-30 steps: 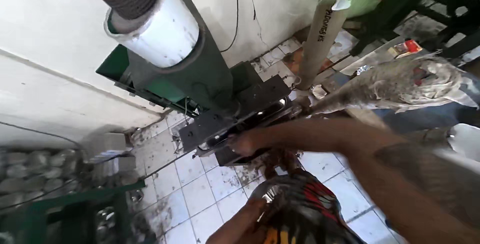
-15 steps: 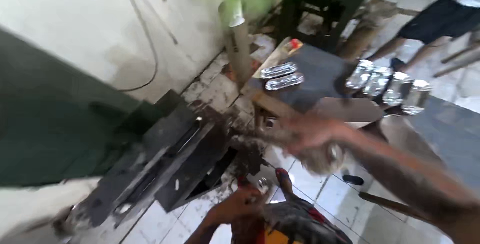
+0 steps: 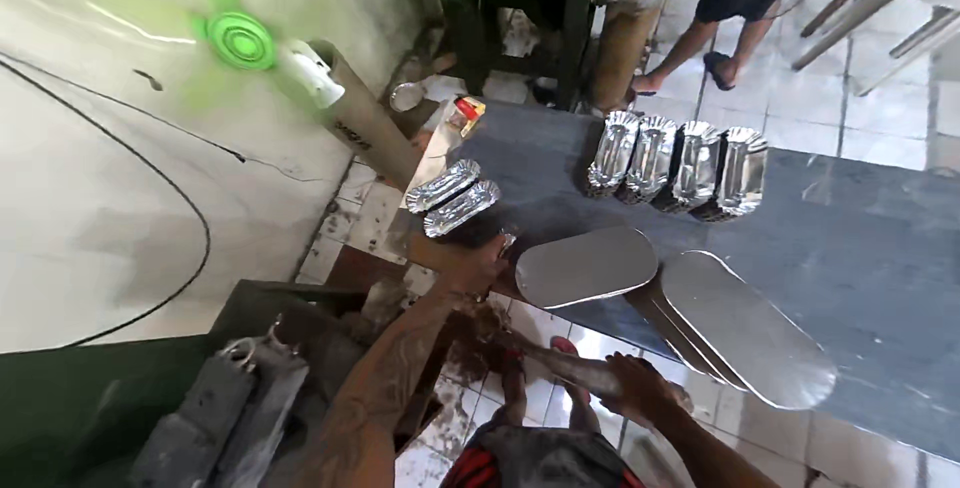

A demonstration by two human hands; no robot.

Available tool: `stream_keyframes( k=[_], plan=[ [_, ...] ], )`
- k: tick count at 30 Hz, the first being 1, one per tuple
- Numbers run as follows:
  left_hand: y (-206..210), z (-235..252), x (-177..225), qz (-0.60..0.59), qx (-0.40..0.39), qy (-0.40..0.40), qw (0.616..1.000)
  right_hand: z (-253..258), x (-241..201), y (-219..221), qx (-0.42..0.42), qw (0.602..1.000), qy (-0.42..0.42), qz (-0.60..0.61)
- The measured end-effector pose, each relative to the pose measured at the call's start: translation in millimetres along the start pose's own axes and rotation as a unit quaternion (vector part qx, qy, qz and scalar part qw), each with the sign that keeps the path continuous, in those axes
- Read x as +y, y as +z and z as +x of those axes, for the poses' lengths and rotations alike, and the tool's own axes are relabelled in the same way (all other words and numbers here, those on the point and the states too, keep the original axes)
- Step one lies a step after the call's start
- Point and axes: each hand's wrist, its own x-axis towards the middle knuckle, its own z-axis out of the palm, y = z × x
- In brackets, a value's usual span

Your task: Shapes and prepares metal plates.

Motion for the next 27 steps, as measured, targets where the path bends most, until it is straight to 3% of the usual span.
stream_keyframes(
  k=[3, 8, 12, 14, 15, 17, 19, 21, 23, 24, 27],
  plan=[
    [0, 5, -8, -0.009, -0.008, -0.008, 1.000, 16, 17, 8, 0.012, 1.000, 0.004, 0.003],
    [-10, 3, 5, 0.014, -0.038, -0.015, 0.999, -12, -12, -20, 0.020, 0.999, -0.005, 0.040],
    [-27, 3, 20, 0.061, -0.032, 0.039, 0.997, -58, -43, -44, 0.058, 0.979, 0.011, 0.194],
    [-35, 22, 6, 0.106, -0.046, 0.093, 0.989, -112, -72, -77, 0.162, 0.930, -0.048, 0.325],
    [-37, 32, -1, 0.123, -0.057, 0.114, 0.984, -138, -86, -94, 0.264, 0.894, -0.102, 0.347],
    [-39, 43, -6, 0.149, -0.065, 0.132, 0.978, -172, -91, -138, 0.495, 0.827, -0.163, 0.210],
    [-46, 34, 17, 0.128, -0.032, 0.117, 0.984, -179, -62, -183, 0.584, 0.799, -0.136, 0.040],
    [-50, 11, 52, 0.048, 0.052, 0.123, 0.990, -163, -26, -204, 0.526, 0.844, -0.096, -0.036],
    [-47, -20, 105, 0.011, 0.133, 0.152, 0.979, -145, -7, -206, 0.448, 0.888, -0.103, -0.017],
    [-37, -34, 134, 0.033, 0.141, 0.161, 0.976, -141, -2, -204, 0.442, 0.888, -0.124, 0.008],
    [6, -49, 208, 0.173, 0.033, 0.123, 0.977, -146, 4, -205, 0.418, 0.885, -0.174, 0.108]
  ],
)
